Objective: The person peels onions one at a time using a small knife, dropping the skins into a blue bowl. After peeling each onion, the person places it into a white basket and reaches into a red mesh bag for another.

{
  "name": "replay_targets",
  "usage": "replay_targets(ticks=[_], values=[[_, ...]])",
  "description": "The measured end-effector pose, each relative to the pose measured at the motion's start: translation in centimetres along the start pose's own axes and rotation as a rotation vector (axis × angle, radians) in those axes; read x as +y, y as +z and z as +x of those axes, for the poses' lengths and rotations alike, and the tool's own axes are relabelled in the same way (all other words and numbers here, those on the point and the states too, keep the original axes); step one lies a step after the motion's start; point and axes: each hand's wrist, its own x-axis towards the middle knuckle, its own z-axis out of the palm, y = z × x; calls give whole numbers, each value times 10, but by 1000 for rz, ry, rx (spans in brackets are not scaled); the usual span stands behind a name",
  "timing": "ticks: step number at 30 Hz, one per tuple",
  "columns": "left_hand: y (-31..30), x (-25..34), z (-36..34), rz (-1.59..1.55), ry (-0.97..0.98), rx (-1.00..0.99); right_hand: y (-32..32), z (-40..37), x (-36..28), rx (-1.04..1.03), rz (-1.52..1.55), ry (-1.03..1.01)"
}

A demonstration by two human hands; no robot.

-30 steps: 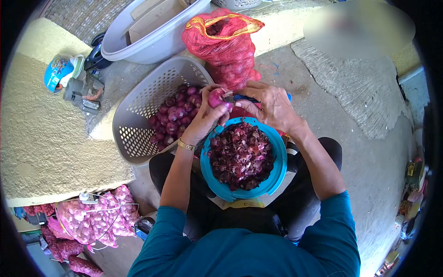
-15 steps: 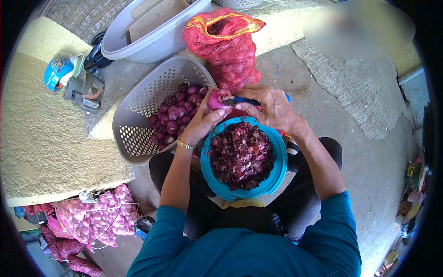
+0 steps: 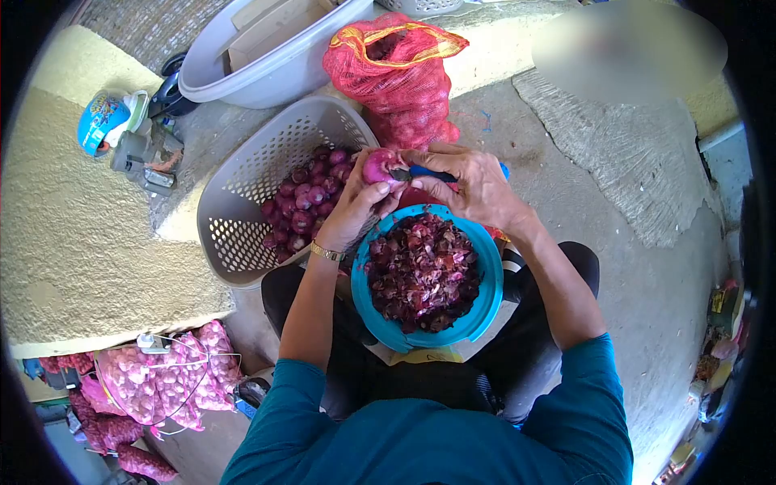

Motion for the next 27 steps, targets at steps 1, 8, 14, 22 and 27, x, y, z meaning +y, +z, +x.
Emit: replay_targets(ticks=[1, 8, 14, 22, 27], values=[[-2, 1, 1, 1, 0, 0, 0, 0, 0, 6, -14, -7], [-13, 18, -8, 157, -174, -36, 2, -4, -2, 60, -54, -97], [-16, 16, -8, 98, -217, -103, -3, -4, 0, -143, -80, -83], [-2, -4, 3, 52, 40, -46, 2, -2, -2, 19, -2, -35], [-2, -1, 2, 140, 112, -34, -5, -2, -2, -33, -11, 15]])
